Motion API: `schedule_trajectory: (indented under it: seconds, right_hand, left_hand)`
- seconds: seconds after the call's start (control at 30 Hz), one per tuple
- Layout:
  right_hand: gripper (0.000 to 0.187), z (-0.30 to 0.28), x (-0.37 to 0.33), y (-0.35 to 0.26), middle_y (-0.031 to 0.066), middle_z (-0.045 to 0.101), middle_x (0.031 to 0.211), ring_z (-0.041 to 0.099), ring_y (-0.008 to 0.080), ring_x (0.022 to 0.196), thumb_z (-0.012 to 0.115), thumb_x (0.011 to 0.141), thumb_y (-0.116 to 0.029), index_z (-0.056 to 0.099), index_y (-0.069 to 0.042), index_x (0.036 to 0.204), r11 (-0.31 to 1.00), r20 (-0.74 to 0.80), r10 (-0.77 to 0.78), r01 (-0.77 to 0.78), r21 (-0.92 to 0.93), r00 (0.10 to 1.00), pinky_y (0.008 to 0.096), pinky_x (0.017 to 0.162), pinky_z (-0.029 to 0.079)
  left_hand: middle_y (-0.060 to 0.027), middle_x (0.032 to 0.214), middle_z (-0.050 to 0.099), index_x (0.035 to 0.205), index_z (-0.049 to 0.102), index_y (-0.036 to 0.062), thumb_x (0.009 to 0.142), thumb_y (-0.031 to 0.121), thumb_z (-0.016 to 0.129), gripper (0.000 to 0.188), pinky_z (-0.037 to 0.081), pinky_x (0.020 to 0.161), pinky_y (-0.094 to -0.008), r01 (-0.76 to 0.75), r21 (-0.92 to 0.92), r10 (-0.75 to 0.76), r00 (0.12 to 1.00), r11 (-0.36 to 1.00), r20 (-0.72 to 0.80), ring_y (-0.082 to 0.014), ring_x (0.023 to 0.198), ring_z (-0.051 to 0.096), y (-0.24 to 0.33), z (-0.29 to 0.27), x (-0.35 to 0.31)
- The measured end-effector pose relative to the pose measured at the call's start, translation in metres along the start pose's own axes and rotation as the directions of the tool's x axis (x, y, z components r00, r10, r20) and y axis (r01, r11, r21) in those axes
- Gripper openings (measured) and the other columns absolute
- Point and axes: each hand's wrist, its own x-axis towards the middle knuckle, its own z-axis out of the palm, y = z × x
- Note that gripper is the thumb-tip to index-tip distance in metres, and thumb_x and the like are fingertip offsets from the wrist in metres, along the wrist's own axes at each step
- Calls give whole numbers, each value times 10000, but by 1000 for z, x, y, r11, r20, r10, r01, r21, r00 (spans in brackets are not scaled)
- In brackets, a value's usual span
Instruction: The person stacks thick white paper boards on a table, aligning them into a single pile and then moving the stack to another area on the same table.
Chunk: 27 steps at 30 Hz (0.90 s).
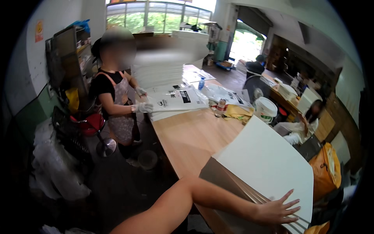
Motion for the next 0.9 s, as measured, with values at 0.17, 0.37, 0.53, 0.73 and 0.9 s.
schedule_trajectory:
  seconds: [0.17,0.37,0.53,0.73,0.9]
  right_hand:
    - [379,29,-4,-22,223,655,1142,623,413,1048,560,830,-43,608,-2,1204,994,14,106,-106,4,994,558,932,490]
    - [389,23,9,-20,200,624,1147,587,389,1058,593,847,-226,593,-21,1178,989,55,140,-137,-57,989,578,928,470]
    - [452,27,12,-18,181,599,1152,556,369,1067,620,861,-378,580,-38,1156,987,36,137,-133,-90,990,594,926,453]
    - [570,47,-15,48,159,568,1157,520,345,1077,653,877,-561,565,-57,1130,968,-66,159,-169,-186,985,614,922,433]
    - [697,66,-93,144,173,586,1127,523,365,1059,570,914,-708,592,-37,1102,906,-180,169,-225,-358,969,604,912,425]
  left_hand:
    - [-197,1562,466,1473,516,65,1013,258,502,498,178,1200,-734,388,264,-327,912,883,-247,-400,1512,338,-19,-42,-106]
    - [-142,1458,546,1355,604,107,925,233,629,449,214,1207,-710,629,436,-516,777,643,-360,-376,1483,387,-40,-131,-207]
    - [-1,1168,661,1083,704,132,741,249,815,378,264,1211,-707,559,465,-385,822,687,-420,-243,1381,514,-58,-158,-236]
    - [1,930,677,952,700,112,671,257,838,345,342,1175,-712,444,483,-362,896,755,-257,-174,1172,649,-31,-183,-223]
    - [15,879,637,872,698,147,655,381,840,350,393,1113,-713,372,510,-366,923,776,-115,-178,1080,680,33,-199,-205]
